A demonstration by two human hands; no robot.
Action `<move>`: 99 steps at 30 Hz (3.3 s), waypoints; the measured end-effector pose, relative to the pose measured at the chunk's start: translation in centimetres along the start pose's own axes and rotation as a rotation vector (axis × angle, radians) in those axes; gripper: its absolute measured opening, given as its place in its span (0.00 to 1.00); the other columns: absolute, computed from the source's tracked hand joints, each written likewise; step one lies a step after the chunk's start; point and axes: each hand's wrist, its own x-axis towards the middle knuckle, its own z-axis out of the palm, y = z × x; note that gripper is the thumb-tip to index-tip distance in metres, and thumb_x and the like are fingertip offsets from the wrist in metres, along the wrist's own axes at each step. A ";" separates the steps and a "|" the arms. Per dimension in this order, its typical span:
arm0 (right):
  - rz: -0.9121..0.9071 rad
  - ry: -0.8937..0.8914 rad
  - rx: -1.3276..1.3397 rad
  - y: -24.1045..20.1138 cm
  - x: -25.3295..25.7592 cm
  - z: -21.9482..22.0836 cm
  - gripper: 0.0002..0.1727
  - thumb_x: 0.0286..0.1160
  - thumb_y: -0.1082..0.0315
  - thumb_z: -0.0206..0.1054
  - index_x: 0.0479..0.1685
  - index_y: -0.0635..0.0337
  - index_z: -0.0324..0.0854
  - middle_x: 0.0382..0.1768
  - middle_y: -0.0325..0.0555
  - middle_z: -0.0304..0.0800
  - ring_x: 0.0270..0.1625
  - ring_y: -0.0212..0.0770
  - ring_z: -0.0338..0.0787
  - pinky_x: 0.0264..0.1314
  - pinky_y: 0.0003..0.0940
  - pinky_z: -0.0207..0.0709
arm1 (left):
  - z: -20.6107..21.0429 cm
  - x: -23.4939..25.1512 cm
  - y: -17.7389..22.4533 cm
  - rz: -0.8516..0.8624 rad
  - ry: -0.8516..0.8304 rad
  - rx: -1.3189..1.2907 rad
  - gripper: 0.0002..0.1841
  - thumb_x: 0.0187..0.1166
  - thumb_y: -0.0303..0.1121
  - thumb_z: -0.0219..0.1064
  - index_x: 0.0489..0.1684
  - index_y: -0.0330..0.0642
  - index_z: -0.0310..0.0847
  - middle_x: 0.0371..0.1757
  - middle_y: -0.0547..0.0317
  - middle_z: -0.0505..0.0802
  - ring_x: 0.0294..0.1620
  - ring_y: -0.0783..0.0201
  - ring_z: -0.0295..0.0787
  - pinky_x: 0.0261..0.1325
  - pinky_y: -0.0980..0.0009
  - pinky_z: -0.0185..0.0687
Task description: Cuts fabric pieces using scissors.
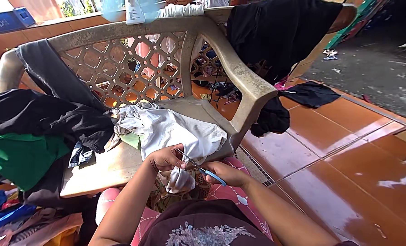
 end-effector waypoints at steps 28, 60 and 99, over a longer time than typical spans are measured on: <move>-0.016 0.359 0.416 -1.3 -1.6 7.2 0.30 0.62 0.33 0.75 0.41 0.49 0.75 0.26 0.22 0.83 0.24 0.16 0.78 0.28 0.12 0.70 | 4.6 2.1 0.1 0.104 0.367 0.067 0.34 0.59 0.13 0.72 0.63 0.43 0.56 0.50 0.65 0.90 0.53 0.71 0.91 0.62 0.69 0.87; 0.039 0.376 0.433 -0.7 -1.2 7.2 0.08 0.77 0.59 0.66 0.35 0.50 0.75 0.20 0.22 0.79 0.21 0.18 0.77 0.27 0.15 0.71 | 5.3 -0.4 0.9 0.090 0.814 0.385 0.02 0.80 0.26 0.66 0.40 0.37 0.84 0.36 0.67 0.90 0.41 0.77 0.86 0.54 0.75 0.82; -0.030 0.317 0.510 -0.7 -1.3 7.0 0.25 0.64 0.37 0.76 0.35 0.47 0.76 0.22 0.20 0.81 0.22 0.16 0.77 0.27 0.12 0.69 | 5.3 0.3 -0.5 0.174 0.671 0.197 0.26 0.73 0.19 0.66 0.70 0.36 0.62 0.38 0.67 0.89 0.40 0.75 0.88 0.51 0.76 0.84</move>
